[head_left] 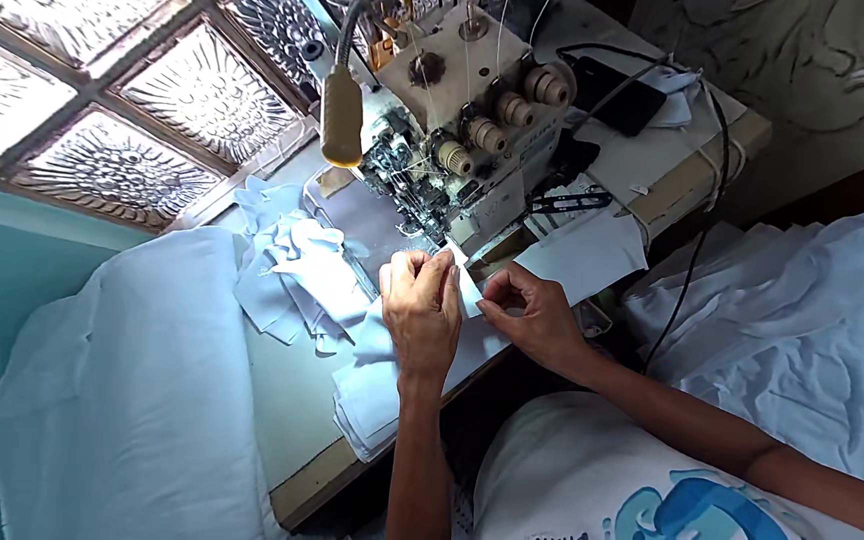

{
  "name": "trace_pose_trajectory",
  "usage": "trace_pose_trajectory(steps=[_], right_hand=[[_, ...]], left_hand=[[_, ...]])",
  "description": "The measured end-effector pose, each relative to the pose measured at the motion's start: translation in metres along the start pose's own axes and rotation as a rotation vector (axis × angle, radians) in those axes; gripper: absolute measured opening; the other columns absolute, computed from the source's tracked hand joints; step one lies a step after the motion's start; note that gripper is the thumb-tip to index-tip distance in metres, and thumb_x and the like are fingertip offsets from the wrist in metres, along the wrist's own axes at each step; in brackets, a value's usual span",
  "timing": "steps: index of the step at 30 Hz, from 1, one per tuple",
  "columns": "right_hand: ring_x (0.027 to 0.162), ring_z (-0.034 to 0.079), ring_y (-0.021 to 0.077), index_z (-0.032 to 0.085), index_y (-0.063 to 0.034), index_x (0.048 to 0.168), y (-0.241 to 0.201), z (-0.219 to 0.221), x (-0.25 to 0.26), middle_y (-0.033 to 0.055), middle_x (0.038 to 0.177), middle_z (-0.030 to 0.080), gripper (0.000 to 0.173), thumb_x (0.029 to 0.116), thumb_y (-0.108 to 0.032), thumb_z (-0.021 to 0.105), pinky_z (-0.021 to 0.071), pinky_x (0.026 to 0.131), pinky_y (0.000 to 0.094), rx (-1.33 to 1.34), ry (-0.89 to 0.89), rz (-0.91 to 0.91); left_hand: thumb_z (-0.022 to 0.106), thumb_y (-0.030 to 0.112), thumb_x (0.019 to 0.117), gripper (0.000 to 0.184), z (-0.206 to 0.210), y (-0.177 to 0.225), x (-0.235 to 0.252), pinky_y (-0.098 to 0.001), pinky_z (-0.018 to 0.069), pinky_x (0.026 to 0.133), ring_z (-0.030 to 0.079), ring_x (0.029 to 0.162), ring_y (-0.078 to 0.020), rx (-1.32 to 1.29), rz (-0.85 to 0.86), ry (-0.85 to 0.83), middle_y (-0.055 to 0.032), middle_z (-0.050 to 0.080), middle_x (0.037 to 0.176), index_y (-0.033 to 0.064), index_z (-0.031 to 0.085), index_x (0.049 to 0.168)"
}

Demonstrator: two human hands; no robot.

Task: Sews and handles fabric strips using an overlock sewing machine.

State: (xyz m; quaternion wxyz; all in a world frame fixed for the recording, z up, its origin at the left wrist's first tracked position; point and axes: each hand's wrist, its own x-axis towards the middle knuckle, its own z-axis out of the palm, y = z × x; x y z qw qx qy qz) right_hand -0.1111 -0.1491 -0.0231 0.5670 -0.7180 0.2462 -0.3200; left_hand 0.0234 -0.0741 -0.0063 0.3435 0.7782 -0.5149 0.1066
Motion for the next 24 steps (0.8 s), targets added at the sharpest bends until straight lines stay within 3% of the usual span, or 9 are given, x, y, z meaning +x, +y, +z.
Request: trace_pose_trajectory(steps=[5,8,12,15,18,21,24], right_hand=[[0.071,0.067,0.0077,0.063,-0.0018,0.096,0.000,0.002,0.017,0.0059,0.082,0.068,0.010,0.0883,-0.001,0.069,0.0565,0.066,0.0207,-0.089,0.042,-0.091],[0.071,0.069,0.0113,0.064,-0.0012,0.098,-0.001,0.002,0.025,0.0079,0.083,0.069,0.011,0.0882,-0.001,0.069,0.0580,0.065,0.0242,-0.159,0.062,-0.156],[0.070,0.066,0.0132,0.068,-0.0002,0.100,-0.001,0.002,0.026,0.0091,0.085,0.068,0.010,0.0895,0.000,0.067,0.0561,0.064,0.0247,-0.269,0.056,-0.245],[0.072,0.067,0.0190,0.076,-0.0022,0.107,0.000,-0.001,0.024,0.0103,0.085,0.069,0.019,0.0912,0.000,0.066,0.0560,0.063,0.0296,-0.415,0.050,-0.323],[0.071,0.065,0.0242,0.078,-0.0052,0.115,0.001,-0.001,0.024,0.0122,0.083,0.066,0.029,0.0907,0.003,0.065,0.0548,0.062,0.0329,-0.544,0.035,-0.366],[0.072,0.066,0.0279,0.078,-0.0048,0.112,0.000,0.004,0.030,0.0135,0.081,0.064,0.027,0.0895,0.004,0.066,0.0543,0.061,0.0349,-0.652,0.041,-0.425],[0.069,0.064,0.0285,0.078,-0.0057,0.113,-0.002,0.012,0.034,0.0125,0.080,0.064,0.027,0.0898,0.000,0.065,0.0518,0.057,0.0365,-0.780,0.067,-0.456]], left_hand=[[0.064,0.017,0.1000,0.019,0.006,-0.004,0.014,-0.0448,0.0508,0.080,0.065,0.091,-0.0324,0.028,-0.021,0.026,-0.0177,0.068,0.098,-0.0003,0.070,0.098],[0.064,0.019,0.1003,0.020,0.006,-0.003,0.017,-0.0438,0.0519,0.074,0.065,0.085,-0.0318,0.073,-0.048,0.030,-0.0174,0.066,0.094,-0.0009,0.066,0.099],[0.063,0.020,0.1011,0.022,0.008,-0.002,0.017,-0.0455,0.0507,0.076,0.064,0.088,-0.0337,0.100,-0.052,0.040,-0.0183,0.065,0.095,-0.0013,0.066,0.096],[0.063,0.019,0.1009,0.023,0.008,0.000,0.015,-0.0460,0.0494,0.079,0.064,0.093,-0.0350,0.107,-0.034,0.045,-0.0189,0.067,0.099,-0.0017,0.069,0.093],[0.063,0.013,0.1000,0.019,0.003,0.002,0.010,-0.0462,0.0502,0.084,0.066,0.098,-0.0355,0.116,-0.009,0.010,-0.0201,0.070,0.106,-0.0024,0.074,0.096],[0.058,0.007,0.1007,0.021,-0.006,-0.001,0.009,-0.0486,0.0512,0.096,0.067,0.112,-0.0358,0.128,0.003,-0.058,-0.0204,0.071,0.119,-0.0034,0.075,0.106],[0.055,0.005,0.1005,0.024,-0.011,-0.015,0.016,-0.0515,0.0507,0.101,0.066,0.120,-0.0365,0.138,-0.010,-0.098,-0.0200,0.068,0.128,-0.0043,0.074,0.112]])
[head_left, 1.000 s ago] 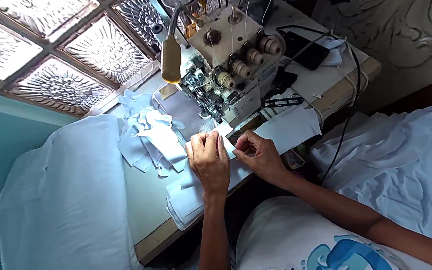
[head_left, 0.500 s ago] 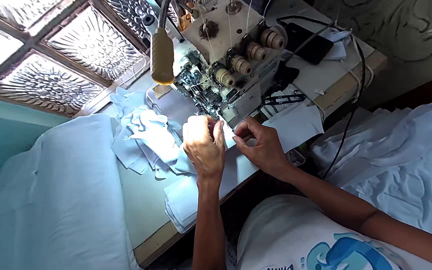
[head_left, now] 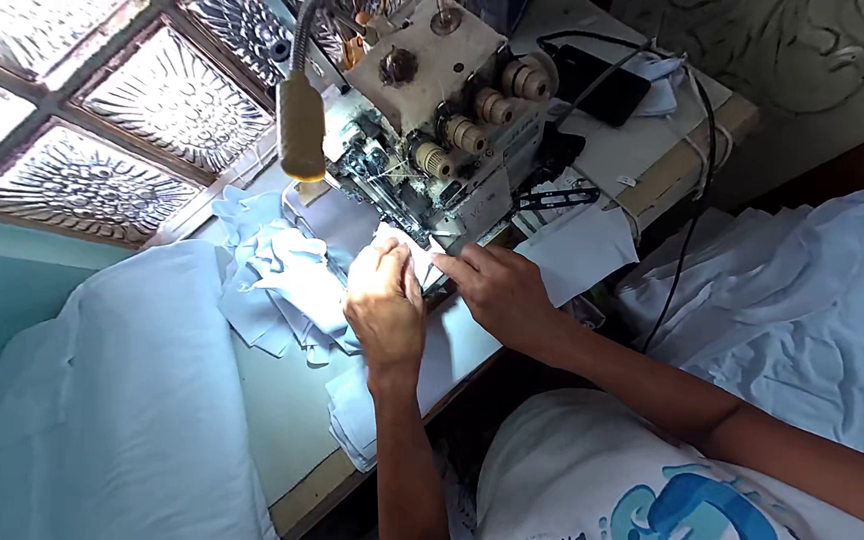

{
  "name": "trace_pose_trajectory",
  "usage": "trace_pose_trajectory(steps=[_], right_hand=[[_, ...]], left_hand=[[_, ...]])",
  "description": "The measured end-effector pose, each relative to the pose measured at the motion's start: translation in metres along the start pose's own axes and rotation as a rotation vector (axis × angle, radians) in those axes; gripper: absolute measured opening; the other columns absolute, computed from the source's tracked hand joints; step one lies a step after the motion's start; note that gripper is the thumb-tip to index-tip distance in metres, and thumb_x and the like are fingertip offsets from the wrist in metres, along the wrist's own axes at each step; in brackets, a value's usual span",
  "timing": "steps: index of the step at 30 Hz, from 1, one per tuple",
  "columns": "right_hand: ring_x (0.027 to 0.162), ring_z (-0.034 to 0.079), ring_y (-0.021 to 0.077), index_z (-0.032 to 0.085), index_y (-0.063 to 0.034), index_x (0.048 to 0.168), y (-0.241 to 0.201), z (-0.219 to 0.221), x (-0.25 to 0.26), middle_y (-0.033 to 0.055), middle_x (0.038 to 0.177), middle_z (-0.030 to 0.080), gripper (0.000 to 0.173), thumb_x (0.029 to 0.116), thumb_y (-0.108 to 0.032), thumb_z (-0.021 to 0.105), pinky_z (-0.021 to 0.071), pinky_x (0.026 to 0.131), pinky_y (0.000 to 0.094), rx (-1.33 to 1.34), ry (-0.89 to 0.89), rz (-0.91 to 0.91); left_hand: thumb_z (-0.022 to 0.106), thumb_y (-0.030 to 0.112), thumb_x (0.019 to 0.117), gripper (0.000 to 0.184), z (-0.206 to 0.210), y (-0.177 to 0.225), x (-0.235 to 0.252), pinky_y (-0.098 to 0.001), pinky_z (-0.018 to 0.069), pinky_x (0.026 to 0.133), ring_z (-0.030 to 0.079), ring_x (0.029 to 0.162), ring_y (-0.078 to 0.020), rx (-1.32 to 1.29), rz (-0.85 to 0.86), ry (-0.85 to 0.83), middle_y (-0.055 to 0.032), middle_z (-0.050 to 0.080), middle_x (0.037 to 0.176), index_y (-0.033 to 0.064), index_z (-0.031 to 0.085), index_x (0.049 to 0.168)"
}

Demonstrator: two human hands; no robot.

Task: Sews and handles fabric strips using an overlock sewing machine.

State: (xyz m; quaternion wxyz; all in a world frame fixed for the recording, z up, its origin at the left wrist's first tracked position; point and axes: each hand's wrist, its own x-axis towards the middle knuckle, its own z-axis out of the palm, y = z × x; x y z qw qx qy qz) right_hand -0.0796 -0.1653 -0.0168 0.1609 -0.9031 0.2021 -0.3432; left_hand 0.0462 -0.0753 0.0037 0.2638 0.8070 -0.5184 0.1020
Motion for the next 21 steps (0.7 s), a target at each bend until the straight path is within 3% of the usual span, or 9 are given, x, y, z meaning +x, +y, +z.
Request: trace_pose_trajectory(steps=[7,11,14,17,19,21], right_hand=[[0.067,0.065,0.0257,0.075,-0.0039,0.119,-0.007,0.001,-0.014,0.0106,0.079,0.067,0.031,0.0898,-0.001,0.064,0.0533,0.063,0.0363,-0.117,0.021,-0.023],[0.071,0.069,0.0266,0.077,-0.0048,0.100,0.002,-0.022,-0.033,0.0110,0.082,0.068,0.017,0.0896,-0.005,0.064,0.0570,0.066,0.0393,-0.016,-0.040,-0.003],[0.080,0.071,0.0335,0.076,-0.0032,0.108,0.027,-0.041,-0.050,0.0159,0.091,0.071,0.020,0.0943,-0.007,0.063,0.0571,0.070,0.0479,-0.067,-0.096,0.125],[0.095,0.068,0.0456,0.073,0.0011,0.115,0.067,-0.066,-0.062,0.0251,0.107,0.069,0.022,0.0991,-0.009,0.062,0.0550,0.078,0.0599,-0.154,-0.110,0.326],[0.105,0.063,0.0504,0.068,0.0024,0.122,0.089,-0.081,-0.069,0.0288,0.118,0.064,0.027,0.1015,-0.015,0.061,0.0515,0.085,0.0652,-0.175,-0.124,0.457],[0.102,0.062,0.0504,0.065,0.0023,0.123,0.106,-0.087,-0.077,0.0286,0.118,0.062,0.033,0.1019,-0.023,0.064,0.0496,0.081,0.0657,-0.167,-0.102,0.542]], left_hand=[[0.052,0.016,0.1047,0.027,0.000,-0.032,0.009,-0.0533,0.0489,0.102,0.063,0.121,-0.0363,0.070,-0.064,0.060,-0.0170,0.066,0.131,0.0022,0.073,0.115],[0.051,0.019,0.1048,0.028,0.004,-0.057,-0.001,-0.0549,0.0491,0.099,0.064,0.119,-0.0356,0.094,-0.118,0.165,-0.0156,0.066,0.132,0.0044,0.072,0.117],[0.047,0.019,0.1063,0.034,-0.004,-0.062,-0.009,-0.0586,0.0491,0.097,0.064,0.116,-0.0386,0.087,-0.267,0.125,-0.0207,0.064,0.132,-0.0007,0.067,0.124],[0.049,0.021,0.1063,0.040,-0.019,-0.067,-0.028,-0.0627,0.0434,0.104,0.059,0.125,-0.0449,0.072,-0.367,0.040,-0.0279,0.060,0.136,-0.0066,0.062,0.132],[0.057,0.018,0.1028,0.038,-0.029,-0.067,-0.046,-0.0612,0.0428,0.105,0.057,0.127,-0.0461,0.058,-0.380,0.059,-0.0298,0.060,0.135,-0.0078,0.063,0.130],[0.062,0.013,0.0994,0.033,-0.039,-0.062,-0.062,-0.0554,0.0472,0.101,0.061,0.120,-0.0441,0.004,-0.372,0.094,-0.0306,0.064,0.127,-0.0093,0.066,0.123]])
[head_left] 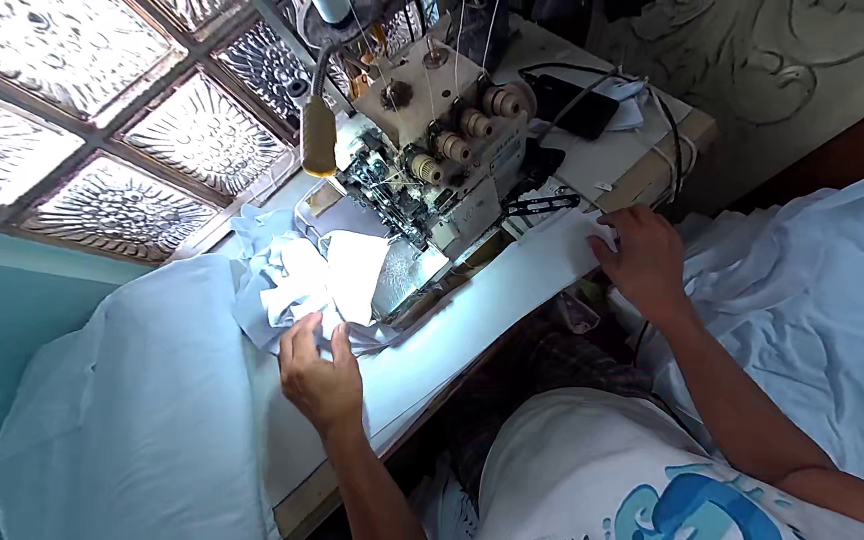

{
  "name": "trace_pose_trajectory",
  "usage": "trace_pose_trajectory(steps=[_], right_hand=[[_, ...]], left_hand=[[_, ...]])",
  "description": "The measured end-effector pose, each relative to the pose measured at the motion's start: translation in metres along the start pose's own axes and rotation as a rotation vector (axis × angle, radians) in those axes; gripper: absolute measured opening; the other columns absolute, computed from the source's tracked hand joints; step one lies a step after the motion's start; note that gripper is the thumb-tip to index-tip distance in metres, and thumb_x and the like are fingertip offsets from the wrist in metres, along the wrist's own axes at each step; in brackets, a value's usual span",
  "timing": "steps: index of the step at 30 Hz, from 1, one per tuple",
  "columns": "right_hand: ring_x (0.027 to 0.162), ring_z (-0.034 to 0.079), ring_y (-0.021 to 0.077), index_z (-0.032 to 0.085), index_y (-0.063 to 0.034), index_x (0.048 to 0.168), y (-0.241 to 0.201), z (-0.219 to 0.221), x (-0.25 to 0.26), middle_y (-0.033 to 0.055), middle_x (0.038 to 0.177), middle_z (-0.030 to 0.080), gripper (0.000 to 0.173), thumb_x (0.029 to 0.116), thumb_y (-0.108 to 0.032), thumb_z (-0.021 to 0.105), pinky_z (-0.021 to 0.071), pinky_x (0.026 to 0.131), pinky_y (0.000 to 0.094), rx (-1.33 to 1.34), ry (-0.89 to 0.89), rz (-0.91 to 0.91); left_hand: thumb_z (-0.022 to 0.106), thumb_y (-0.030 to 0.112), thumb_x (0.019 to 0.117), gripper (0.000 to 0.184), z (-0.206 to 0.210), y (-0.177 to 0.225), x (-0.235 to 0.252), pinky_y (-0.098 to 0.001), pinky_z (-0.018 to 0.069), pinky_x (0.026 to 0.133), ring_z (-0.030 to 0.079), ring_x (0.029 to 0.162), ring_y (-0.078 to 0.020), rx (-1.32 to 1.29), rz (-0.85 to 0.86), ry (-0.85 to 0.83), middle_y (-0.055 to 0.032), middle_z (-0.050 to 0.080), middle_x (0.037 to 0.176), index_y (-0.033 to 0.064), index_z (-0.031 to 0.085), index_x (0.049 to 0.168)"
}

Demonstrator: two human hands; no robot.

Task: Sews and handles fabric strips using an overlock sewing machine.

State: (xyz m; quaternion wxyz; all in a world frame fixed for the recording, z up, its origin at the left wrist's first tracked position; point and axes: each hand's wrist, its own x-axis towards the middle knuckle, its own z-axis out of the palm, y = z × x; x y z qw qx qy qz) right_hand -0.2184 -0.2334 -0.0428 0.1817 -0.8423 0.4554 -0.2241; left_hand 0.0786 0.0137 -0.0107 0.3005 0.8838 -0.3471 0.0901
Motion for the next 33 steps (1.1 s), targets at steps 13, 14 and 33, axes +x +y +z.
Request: trace_pose_trajectory(steps=[13,14,33], right_hand=[[0.084,0.070,0.0448,0.073,0.0039,0.093,-0.003,0.012,0.025,0.0239,0.088,0.071,0.016,0.0939,-0.008,0.064,0.0509,0.072,0.0622,-0.083,0.049,0.004],[0.082,0.071,0.0435,0.074,0.0029,0.092,-0.001,0.012,0.024,0.0227,0.087,0.072,0.015,0.0932,-0.008,0.064,0.0513,0.071,0.0613,-0.080,0.071,-0.006],[0.100,0.066,0.0450,0.063,0.0072,0.115,0.005,-0.023,0.036,0.0276,0.107,0.066,0.026,0.1041,-0.016,0.059,0.0500,0.086,0.0643,0.140,-0.122,0.222]], left_hand=[[0.057,0.008,0.1005,0.046,0.025,-0.004,-0.004,-0.0324,0.0518,0.062,0.061,0.065,-0.0128,-0.217,-0.263,-0.301,-0.0111,0.067,0.084,-0.0073,0.048,0.143],[0.059,0.007,0.0997,0.051,0.021,-0.004,-0.007,-0.0384,0.0550,0.070,0.065,0.074,-0.0192,-0.198,-0.229,-0.296,-0.0177,0.069,0.096,-0.0085,0.045,0.146],[0.071,-0.001,0.0852,0.022,-0.042,-0.038,-0.063,-0.0351,0.0576,0.069,0.068,0.078,-0.0245,-0.056,0.025,-0.394,-0.0246,0.066,0.100,-0.0098,0.071,0.105]])
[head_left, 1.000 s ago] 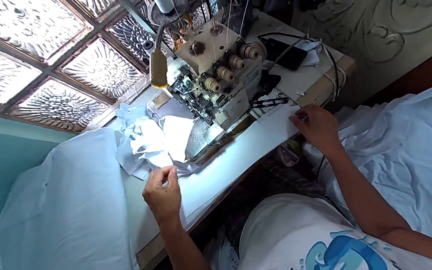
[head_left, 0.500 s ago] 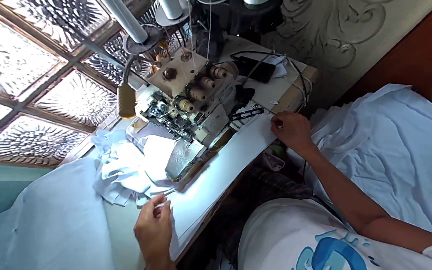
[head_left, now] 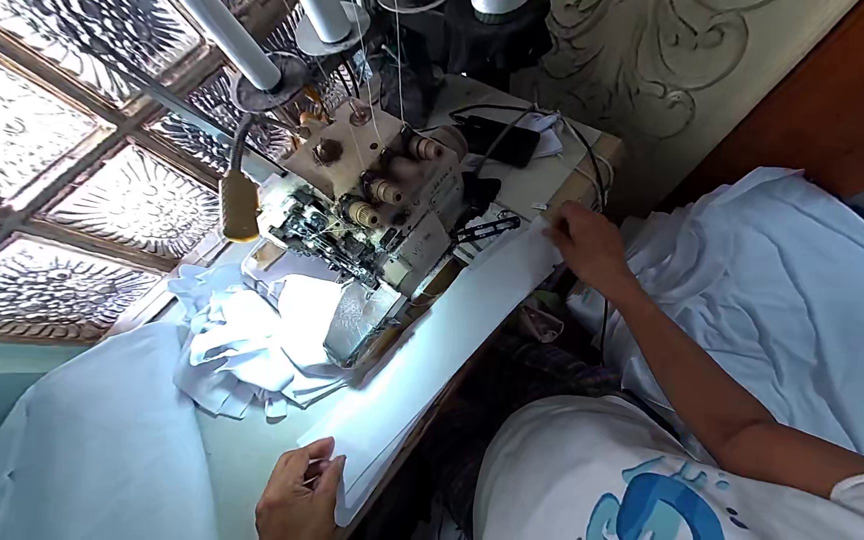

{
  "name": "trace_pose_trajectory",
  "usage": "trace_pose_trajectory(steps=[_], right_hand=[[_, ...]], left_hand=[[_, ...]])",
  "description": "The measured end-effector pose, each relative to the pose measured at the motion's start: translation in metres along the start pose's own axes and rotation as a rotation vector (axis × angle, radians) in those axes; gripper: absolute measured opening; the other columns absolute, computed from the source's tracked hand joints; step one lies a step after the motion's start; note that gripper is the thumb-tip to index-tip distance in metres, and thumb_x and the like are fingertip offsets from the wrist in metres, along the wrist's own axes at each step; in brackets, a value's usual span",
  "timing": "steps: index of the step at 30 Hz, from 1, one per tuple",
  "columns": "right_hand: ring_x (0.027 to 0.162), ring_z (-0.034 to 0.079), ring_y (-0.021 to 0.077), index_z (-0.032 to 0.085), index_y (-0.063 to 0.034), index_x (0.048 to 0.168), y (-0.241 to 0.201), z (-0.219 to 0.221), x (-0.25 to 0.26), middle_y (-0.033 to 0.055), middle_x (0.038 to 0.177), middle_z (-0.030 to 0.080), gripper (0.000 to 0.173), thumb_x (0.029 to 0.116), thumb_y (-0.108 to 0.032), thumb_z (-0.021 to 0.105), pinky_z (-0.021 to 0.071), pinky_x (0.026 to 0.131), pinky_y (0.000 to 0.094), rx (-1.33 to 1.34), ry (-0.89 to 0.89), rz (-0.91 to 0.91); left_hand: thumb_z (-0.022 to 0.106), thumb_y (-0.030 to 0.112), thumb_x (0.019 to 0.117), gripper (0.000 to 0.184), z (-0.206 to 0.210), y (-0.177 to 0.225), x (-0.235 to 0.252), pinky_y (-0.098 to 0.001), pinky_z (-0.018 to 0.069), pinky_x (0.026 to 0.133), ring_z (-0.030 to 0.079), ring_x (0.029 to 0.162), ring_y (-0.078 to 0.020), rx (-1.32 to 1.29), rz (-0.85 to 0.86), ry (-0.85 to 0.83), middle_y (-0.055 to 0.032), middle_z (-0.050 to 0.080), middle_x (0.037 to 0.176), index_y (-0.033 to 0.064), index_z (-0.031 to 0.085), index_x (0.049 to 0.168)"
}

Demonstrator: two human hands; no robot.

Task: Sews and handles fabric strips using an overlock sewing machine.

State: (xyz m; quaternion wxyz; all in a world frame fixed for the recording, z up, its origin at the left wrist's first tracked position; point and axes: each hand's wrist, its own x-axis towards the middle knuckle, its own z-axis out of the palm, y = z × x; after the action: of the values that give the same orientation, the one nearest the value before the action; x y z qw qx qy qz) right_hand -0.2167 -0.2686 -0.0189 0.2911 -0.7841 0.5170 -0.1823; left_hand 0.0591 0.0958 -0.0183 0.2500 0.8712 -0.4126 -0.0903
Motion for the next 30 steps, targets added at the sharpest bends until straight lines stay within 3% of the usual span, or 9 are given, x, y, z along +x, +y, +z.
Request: trace_pose_trajectory(steps=[3,6,9,11,15,18,21,27,30], right_hand=[[0.086,0.066,0.0380,0.055,0.0104,0.118,-0.001,-0.012,-0.007,0.0257,0.098,0.064,0.027,0.1067,-0.014,0.051,0.0524,0.078,0.0551,0.141,0.102,-0.070],[0.081,0.066,0.0023,0.048,-0.0106,0.103,-0.005,-0.020,-0.014,-0.0025,0.096,0.068,0.009,0.1031,-0.009,0.039,0.0557,0.069,0.0204,0.896,-0.113,-0.025],[0.087,0.074,0.0057,0.056,-0.0187,0.094,-0.003,-0.029,-0.019,-0.0001,0.103,0.077,0.021,0.0998,-0.009,0.038,0.0604,0.067,0.0211,1.337,-0.327,-0.088],[0.070,0.065,-0.0018,0.060,-0.0218,0.087,-0.003,-0.035,-0.019,-0.0086,0.081,0.068,0.022,0.0953,-0.007,0.046,0.0555,0.061,0.0152,1.296,-0.289,-0.221],[0.077,0.062,-0.0027,0.063,-0.0255,0.087,0.004,-0.056,-0.017,-0.0130,0.084,0.063,0.015,0.0910,-0.011,0.065,0.0540,0.068,0.0140,1.150,-0.238,-0.536],[0.091,0.068,0.0059,0.066,-0.0250,0.098,0.003,-0.072,-0.026,-0.0108,0.092,0.066,0.012,0.0913,-0.016,0.069,0.0610,0.088,0.0297,1.125,-0.304,-0.697],[0.084,0.065,-0.0009,0.065,-0.0270,0.102,-0.005,-0.079,-0.036,-0.0150,0.094,0.065,0.013,0.0929,-0.019,0.070,0.0580,0.074,0.0176,1.016,-0.337,-0.842],[0.079,0.060,-0.0019,0.062,-0.0154,0.110,0.002,-0.076,-0.046,-0.0079,0.093,0.062,0.032,0.0818,-0.006,0.073,0.0538,0.068,0.0131,0.559,-0.452,-0.751],[0.077,0.060,0.0222,0.070,-0.0030,0.123,0.010,-0.062,-0.047,0.0149,0.108,0.063,0.051,0.0747,0.013,0.072,0.0520,0.065,0.0398,0.005,-0.346,-0.577]], left_hand=[[0.073,-0.003,0.0825,0.042,-0.003,0.001,0.006,-0.0348,0.0543,0.065,0.064,0.075,-0.0225,0.007,-0.038,-0.030,-0.0280,0.062,0.119,-0.0080,0.066,0.124],[0.074,-0.004,0.0804,0.047,-0.005,-0.004,0.011,-0.0285,0.0517,0.061,0.063,0.074,-0.0160,-0.053,-0.054,-0.067,-0.0271,0.057,0.133,-0.0054,0.065,0.127],[0.073,-0.001,0.0795,0.034,-0.003,-0.011,0.011,-0.0201,0.0509,0.060,0.062,0.073,-0.0080,-0.149,-0.043,-0.064,-0.0261,0.056,0.134,-0.0078,0.069,0.113],[0.073,0.000,0.0787,0.025,0.000,-0.011,0.008,-0.0162,0.0499,0.061,0.061,0.074,-0.0047,-0.192,-0.040,-0.022,-0.0256,0.057,0.130,-0.0098,0.068,0.101],[0.073,0.001,0.0771,0.024,0.005,-0.011,0.002,-0.0122,0.0473,0.060,0.059,0.075,-0.0006,-0.251,-0.059,0.074,-0.0244,0.058,0.127,-0.0113,0.065,0.097],[0.071,-0.002,0.0802,0.042,0.005,-0.009,0.002,-0.0175,0.0471,0.059,0.059,0.074,-0.0050,-0.236,-0.034,0.065,-0.0278,0.055,0.135,-0.0099,0.064,0.121],[0.064,-0.001,0.0837,0.052,0.006,-0.007,0.006,-0.0270,0.0455,0.058,0.058,0.074,-0.0137,-0.121,0.078,0.005,-0.0280,0.054,0.141,-0.0028,0.061,0.135],[0.061,-0.006,0.0834,0.018,0.008,-0.001,0.009,-0.0371,0.0524,0.064,0.064,0.075,-0.0226,-0.009,0.033,-0.023,-0.0287,0.055,0.139,-0.0046,0.071,0.099],[0.068,-0.003,0.0849,0.009,0.008,-0.007,0.002,-0.0276,0.0548,0.068,0.066,0.081,-0.0171,-0.075,-0.008,0.075,-0.0284,0.059,0.131,-0.0085,0.070,0.091]])
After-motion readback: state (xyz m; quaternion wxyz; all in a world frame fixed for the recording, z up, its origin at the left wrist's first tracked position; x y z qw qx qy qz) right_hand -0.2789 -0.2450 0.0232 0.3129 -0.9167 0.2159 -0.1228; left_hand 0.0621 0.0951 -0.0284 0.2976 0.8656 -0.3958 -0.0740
